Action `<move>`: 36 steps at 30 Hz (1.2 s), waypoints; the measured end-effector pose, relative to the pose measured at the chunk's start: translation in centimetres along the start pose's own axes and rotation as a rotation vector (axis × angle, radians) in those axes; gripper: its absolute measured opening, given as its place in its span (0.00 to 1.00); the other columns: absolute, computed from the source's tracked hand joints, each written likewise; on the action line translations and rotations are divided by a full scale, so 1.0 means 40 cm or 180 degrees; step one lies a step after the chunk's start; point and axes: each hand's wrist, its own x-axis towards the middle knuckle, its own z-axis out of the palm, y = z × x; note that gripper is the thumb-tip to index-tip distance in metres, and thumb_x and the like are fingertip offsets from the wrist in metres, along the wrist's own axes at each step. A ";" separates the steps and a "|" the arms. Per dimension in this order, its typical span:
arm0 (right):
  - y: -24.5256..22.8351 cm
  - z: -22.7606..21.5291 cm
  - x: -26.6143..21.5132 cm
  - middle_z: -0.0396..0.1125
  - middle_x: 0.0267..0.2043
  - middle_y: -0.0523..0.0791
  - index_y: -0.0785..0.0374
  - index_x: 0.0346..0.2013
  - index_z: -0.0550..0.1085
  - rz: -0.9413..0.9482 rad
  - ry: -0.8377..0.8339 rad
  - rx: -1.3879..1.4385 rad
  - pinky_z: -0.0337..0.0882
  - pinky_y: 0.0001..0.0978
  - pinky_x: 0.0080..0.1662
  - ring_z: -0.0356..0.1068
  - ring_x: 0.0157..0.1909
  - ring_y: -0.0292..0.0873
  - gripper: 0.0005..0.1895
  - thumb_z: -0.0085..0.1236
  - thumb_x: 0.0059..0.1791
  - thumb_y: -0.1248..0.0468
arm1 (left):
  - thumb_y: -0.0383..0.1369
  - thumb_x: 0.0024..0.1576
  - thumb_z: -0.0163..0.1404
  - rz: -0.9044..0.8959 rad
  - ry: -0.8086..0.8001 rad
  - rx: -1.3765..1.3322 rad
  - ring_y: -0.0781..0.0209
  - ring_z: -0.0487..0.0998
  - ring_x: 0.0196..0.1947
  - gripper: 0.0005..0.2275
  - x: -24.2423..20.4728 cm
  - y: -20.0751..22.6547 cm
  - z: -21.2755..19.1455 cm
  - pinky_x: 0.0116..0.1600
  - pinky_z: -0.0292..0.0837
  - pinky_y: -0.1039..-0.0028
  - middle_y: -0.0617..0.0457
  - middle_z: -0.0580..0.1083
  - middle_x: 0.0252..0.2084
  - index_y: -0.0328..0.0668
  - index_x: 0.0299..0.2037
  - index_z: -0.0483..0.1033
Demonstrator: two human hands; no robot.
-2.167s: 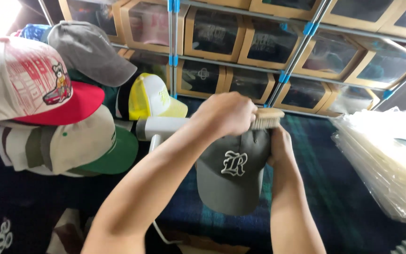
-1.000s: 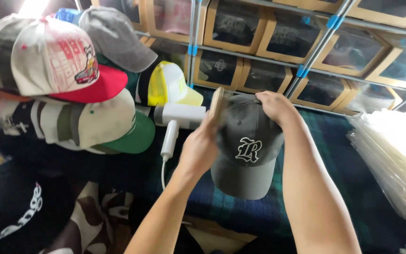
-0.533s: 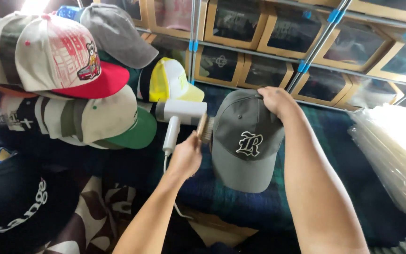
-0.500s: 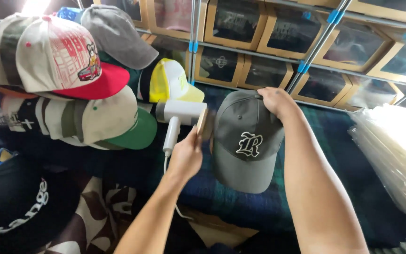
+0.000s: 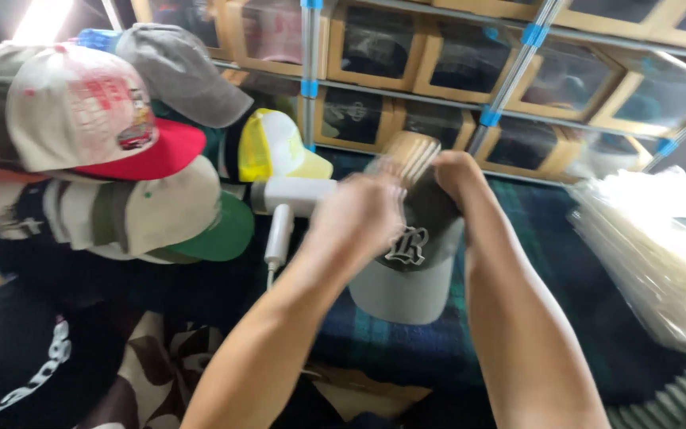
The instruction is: The person is cleaning a grey baseball cap using a brush and a hair dryer to remove dust and lint.
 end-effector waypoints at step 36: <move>-0.045 -0.077 -0.061 0.68 0.64 0.55 0.60 0.61 0.75 -0.0201 -0.0333 0.0013 0.65 0.51 0.65 0.63 0.68 0.56 0.24 0.37 0.55 0.62 | 0.45 0.64 0.38 -0.1032 0.0299 -0.1183 0.44 0.82 0.49 0.19 0.000 -0.337 0.257 0.55 0.77 0.50 0.45 0.81 0.45 0.71 0.66 0.68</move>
